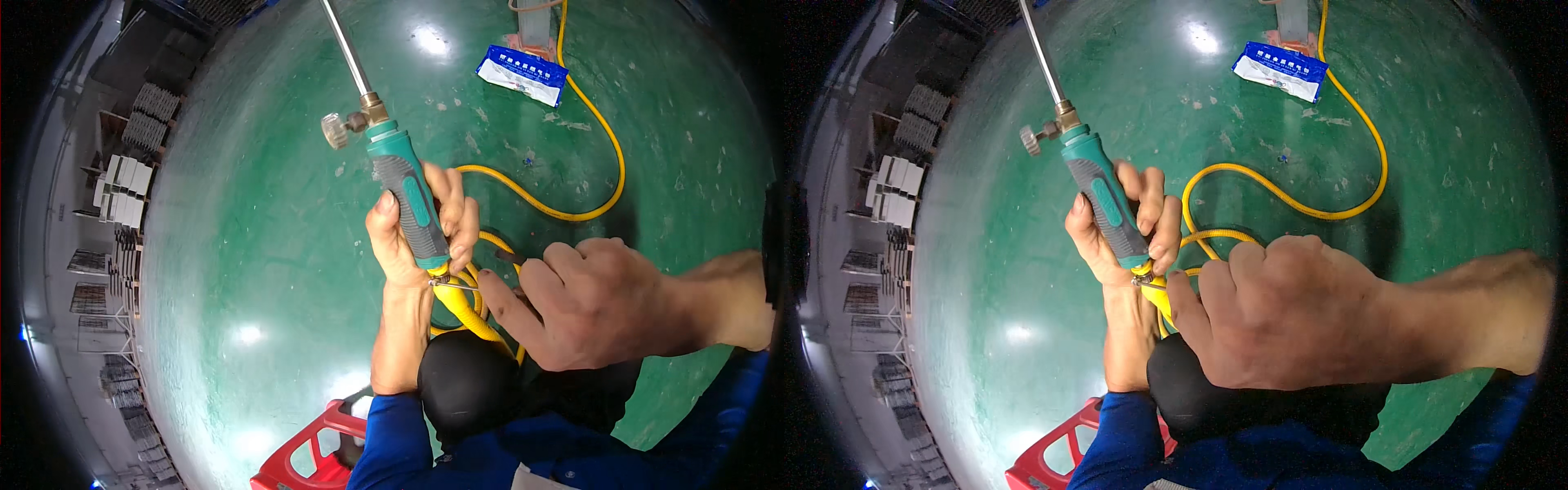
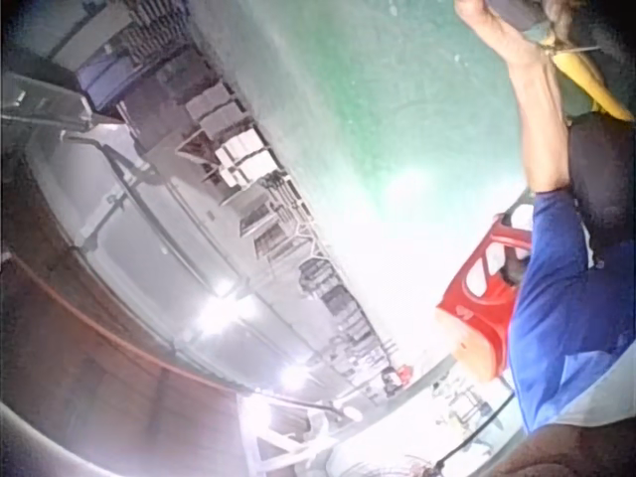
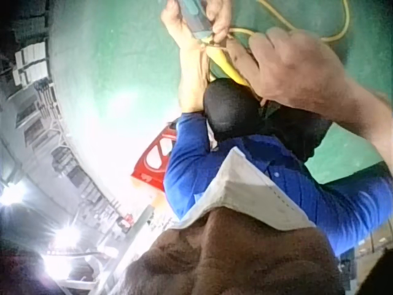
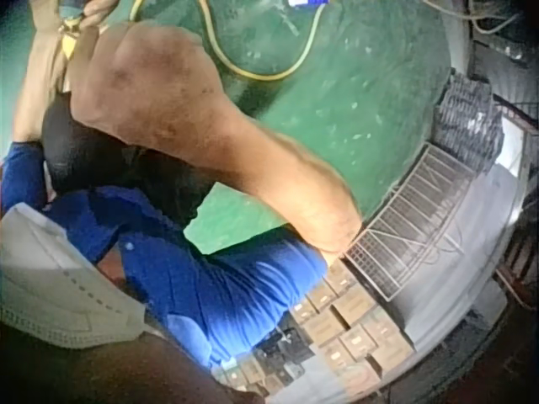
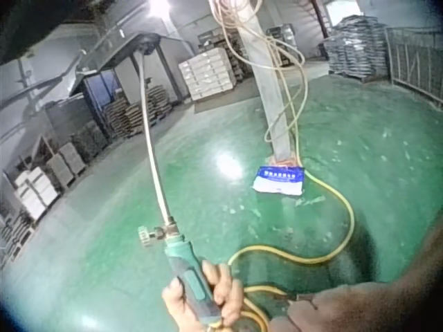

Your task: Connecting a yellow gas hose to a handheld torch handle using a metal wire as a clamp.

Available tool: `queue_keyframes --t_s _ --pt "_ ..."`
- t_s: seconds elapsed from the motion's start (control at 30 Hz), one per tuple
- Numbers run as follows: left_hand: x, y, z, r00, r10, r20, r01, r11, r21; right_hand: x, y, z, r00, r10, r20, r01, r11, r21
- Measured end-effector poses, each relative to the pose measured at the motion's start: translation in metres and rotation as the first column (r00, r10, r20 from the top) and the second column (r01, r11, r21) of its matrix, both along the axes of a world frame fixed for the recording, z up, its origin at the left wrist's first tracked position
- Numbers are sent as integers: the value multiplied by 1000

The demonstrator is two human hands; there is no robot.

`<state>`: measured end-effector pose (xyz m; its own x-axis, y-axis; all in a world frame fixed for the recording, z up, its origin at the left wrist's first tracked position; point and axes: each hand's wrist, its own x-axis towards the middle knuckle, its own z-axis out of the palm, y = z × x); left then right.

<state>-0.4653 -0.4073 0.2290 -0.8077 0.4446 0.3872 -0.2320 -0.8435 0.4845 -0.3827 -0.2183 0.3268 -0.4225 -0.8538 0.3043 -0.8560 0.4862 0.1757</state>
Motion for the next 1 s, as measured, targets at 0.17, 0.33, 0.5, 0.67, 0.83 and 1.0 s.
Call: queue_keyframes --t_s 0.17,0.33,0.5,0.67,0.83,1.0 --pt "13 6 1 953 300 39 -269 900 -343 1 -2 -6 995 -22 -102 23 1000 5" --pt "9 5 -1 978 193 78 -180 973 -147 -1 0 -9 995 12 -102 -9 1000 29" --pt "14 2 10 961 271 59 -256 948 -191 -3 -4 -14 991 33 -132 -36 999 -21" --pt "18 -1 11 941 322 101 -295 930 -218 -6 -4 -10 998 18 -52 -20 999 -39" --pt "21 6 17 910 374 180 -336 919 -208 -7 -1 -7 999 15 -44 -16 1000 -13" --pt "16 -1 11 930 154 333 -165 986 4 -7 -5 -4 995 12 -95 -9 999 33"
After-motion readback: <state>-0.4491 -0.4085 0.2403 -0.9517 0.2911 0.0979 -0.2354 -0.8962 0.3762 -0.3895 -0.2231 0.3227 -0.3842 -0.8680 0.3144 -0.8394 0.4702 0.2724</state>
